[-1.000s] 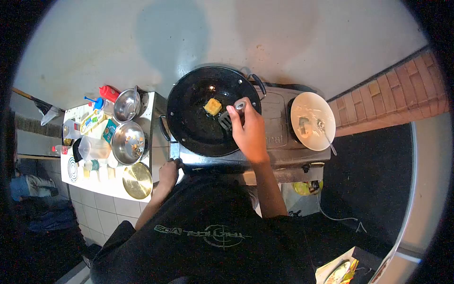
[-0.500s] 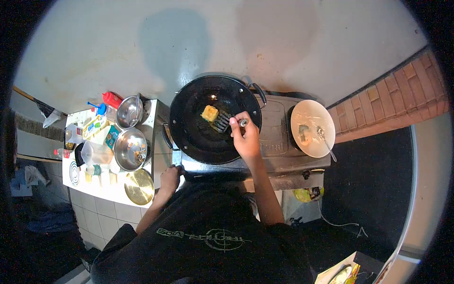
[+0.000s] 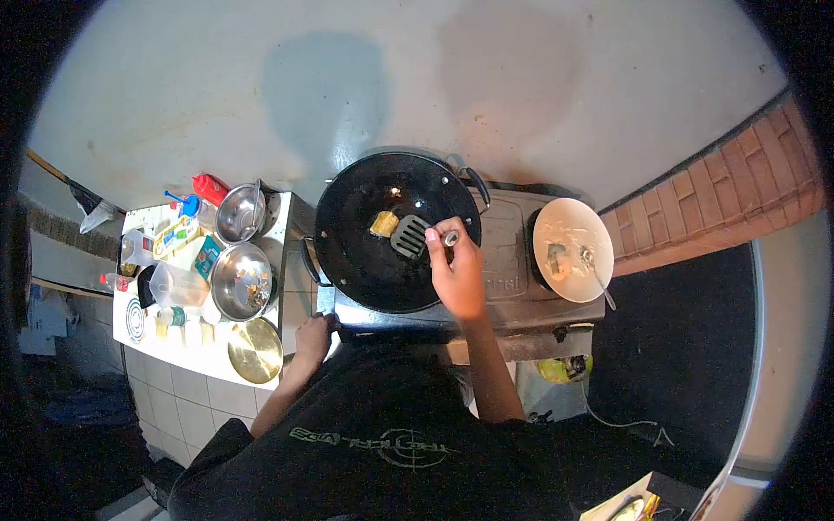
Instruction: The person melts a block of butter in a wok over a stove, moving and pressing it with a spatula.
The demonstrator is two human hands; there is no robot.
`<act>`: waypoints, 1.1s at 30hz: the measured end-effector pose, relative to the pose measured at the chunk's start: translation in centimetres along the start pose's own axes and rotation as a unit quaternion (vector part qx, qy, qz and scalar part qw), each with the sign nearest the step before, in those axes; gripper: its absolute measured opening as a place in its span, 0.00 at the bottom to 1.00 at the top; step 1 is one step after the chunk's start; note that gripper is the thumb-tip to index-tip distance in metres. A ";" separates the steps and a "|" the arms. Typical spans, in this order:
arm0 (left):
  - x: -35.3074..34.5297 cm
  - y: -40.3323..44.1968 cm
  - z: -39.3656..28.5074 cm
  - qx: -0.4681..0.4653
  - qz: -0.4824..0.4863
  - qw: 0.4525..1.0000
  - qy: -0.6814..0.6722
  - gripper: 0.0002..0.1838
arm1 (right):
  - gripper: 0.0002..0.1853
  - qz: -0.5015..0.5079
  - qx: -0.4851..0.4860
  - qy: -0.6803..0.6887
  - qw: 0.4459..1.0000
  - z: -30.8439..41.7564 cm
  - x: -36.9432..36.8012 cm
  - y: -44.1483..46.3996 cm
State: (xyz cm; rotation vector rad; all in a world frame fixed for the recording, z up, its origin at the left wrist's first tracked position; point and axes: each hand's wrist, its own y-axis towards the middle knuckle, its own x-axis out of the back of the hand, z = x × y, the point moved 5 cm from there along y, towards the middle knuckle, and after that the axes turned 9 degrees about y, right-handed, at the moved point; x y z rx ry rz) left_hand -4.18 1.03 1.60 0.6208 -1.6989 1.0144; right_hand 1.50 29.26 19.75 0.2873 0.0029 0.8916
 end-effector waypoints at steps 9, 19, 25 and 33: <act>-0.2 0.0 0.0 0.003 0.000 1.000 -0.004 0.09 | 0.09 -0.002 0.003 -0.012 1.000 0.5 -0.2 0.5; -0.3 0.1 0.0 -0.001 -0.023 1.000 0.001 0.10 | 0.08 -0.008 0.010 -0.109 0.994 1.4 0.7 0.4; -1.7 0.3 0.7 -0.003 -0.034 0.999 -0.029 0.11 | 0.08 0.000 0.018 -0.135 0.991 3.2 0.7 -0.1; -0.2 0.0 0.1 -0.006 0.010 1.000 -0.014 0.09 | 0.07 0.119 0.052 -0.051 0.990 3.5 -1.7 -2.0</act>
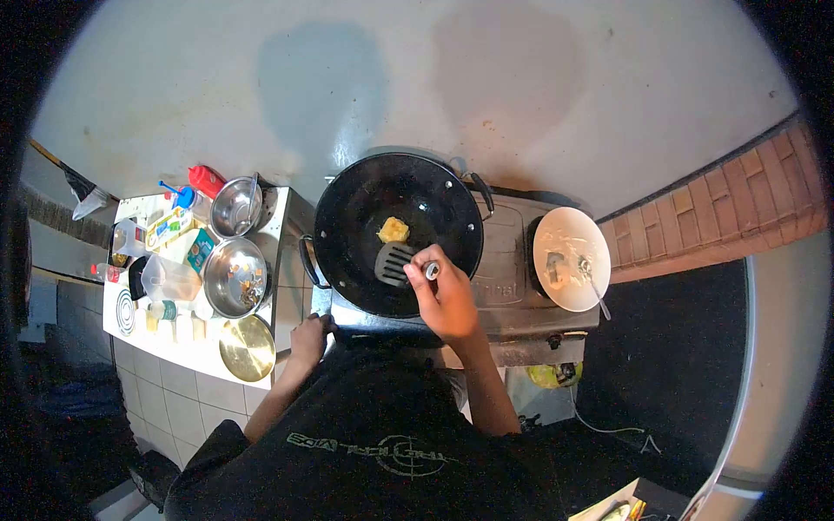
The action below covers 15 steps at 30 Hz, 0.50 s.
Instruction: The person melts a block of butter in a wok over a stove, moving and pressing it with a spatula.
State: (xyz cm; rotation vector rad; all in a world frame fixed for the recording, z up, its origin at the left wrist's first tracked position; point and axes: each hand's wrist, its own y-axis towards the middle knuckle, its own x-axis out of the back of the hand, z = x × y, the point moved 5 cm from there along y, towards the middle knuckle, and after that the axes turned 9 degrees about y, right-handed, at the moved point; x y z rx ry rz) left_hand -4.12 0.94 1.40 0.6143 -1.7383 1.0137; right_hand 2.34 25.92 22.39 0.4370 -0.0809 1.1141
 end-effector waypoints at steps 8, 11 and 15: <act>-0.5 0.0 0.1 -0.002 -0.026 1.000 -0.010 0.10 | 0.08 -0.061 -0.104 0.047 0.992 -3.8 1.2 -0.1; -0.4 0.1 0.3 -0.007 -0.034 0.999 -0.020 0.09 | 0.08 -0.096 -0.099 0.020 0.990 -3.7 2.1 0.2; -0.5 0.2 0.4 -0.009 -0.032 0.999 -0.018 0.09 | 0.09 -0.106 -0.080 -0.051 0.990 -2.6 2.8 0.6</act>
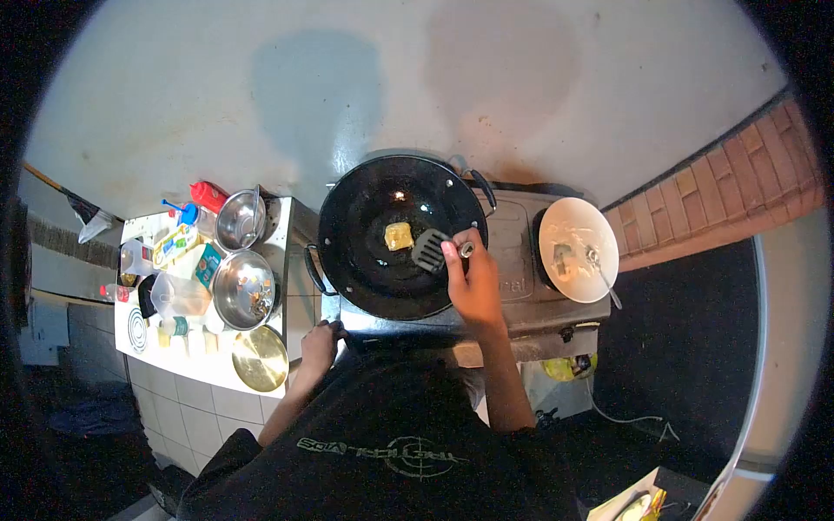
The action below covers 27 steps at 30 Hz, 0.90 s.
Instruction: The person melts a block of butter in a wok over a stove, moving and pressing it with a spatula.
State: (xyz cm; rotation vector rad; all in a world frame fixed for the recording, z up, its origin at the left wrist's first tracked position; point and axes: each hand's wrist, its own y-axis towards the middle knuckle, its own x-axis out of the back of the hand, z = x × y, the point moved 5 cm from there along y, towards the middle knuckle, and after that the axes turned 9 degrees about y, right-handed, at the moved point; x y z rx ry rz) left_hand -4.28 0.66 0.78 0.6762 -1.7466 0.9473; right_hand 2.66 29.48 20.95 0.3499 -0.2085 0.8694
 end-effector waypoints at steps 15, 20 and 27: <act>0.4 -0.1 -0.2 -0.009 0.010 1.000 0.005 0.13 | 0.11 0.001 0.056 0.003 0.998 0.0 -1.7 0.4; 0.7 -0.2 -0.3 -0.010 0.014 1.000 -0.008 0.13 | 0.09 0.028 -0.046 0.056 0.997 -1.9 -1.9 0.1; 0.4 0.0 -0.2 -0.003 0.021 1.000 0.007 0.13 | 0.09 0.004 0.037 0.014 0.999 -3.0 -1.3 -0.5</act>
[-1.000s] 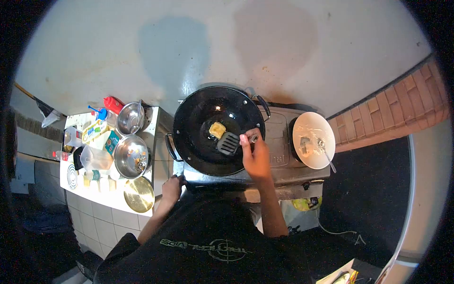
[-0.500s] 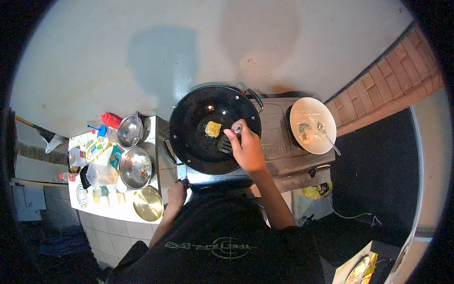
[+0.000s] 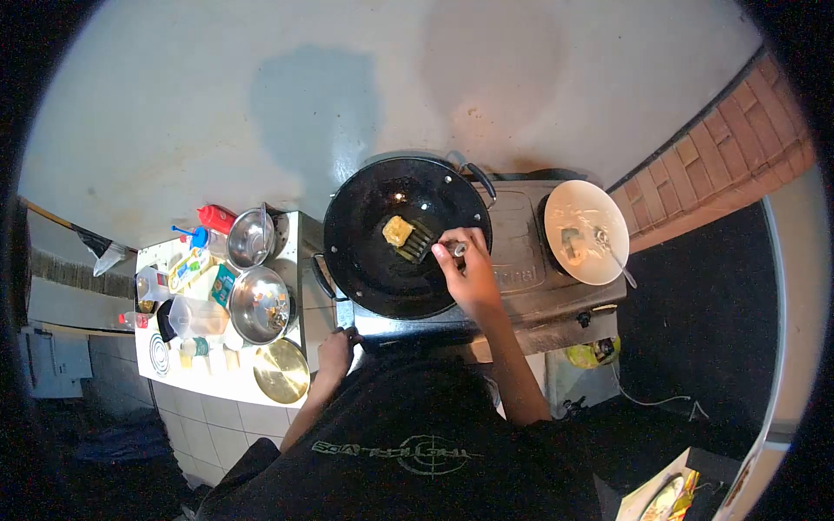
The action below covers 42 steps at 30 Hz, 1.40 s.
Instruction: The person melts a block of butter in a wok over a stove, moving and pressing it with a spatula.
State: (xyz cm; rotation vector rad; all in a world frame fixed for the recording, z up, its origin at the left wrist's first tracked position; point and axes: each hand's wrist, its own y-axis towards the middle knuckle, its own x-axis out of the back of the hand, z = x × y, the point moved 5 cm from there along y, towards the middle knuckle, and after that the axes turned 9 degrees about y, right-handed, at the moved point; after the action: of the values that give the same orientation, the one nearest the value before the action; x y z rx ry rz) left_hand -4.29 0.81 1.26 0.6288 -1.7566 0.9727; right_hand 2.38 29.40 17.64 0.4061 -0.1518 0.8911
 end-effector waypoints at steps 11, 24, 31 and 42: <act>-0.5 0.0 0.3 0.007 -0.005 1.000 -0.008 0.13 | 0.07 0.044 -0.111 0.060 0.991 -0.5 -0.7 0.0; 0.0 -0.1 -0.1 -0.002 0.014 1.000 0.018 0.13 | 0.08 0.020 -0.081 0.001 0.997 2.2 1.9 0.4; 0.0 0.0 0.0 0.002 0.000 1.000 0.006 0.14 | 0.08 0.002 -0.084 0.024 0.996 3.6 2.0 0.6; -0.5 0.0 0.1 0.003 0.001 1.000 0.014 0.13 | 0.07 0.025 -0.052 0.050 0.997 3.5 1.5 0.9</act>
State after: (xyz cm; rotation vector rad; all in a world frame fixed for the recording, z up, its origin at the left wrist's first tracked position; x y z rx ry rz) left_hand -4.15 0.67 0.83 0.6142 -1.7296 0.9827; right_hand 2.79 29.56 21.55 0.2603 -0.1156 0.9467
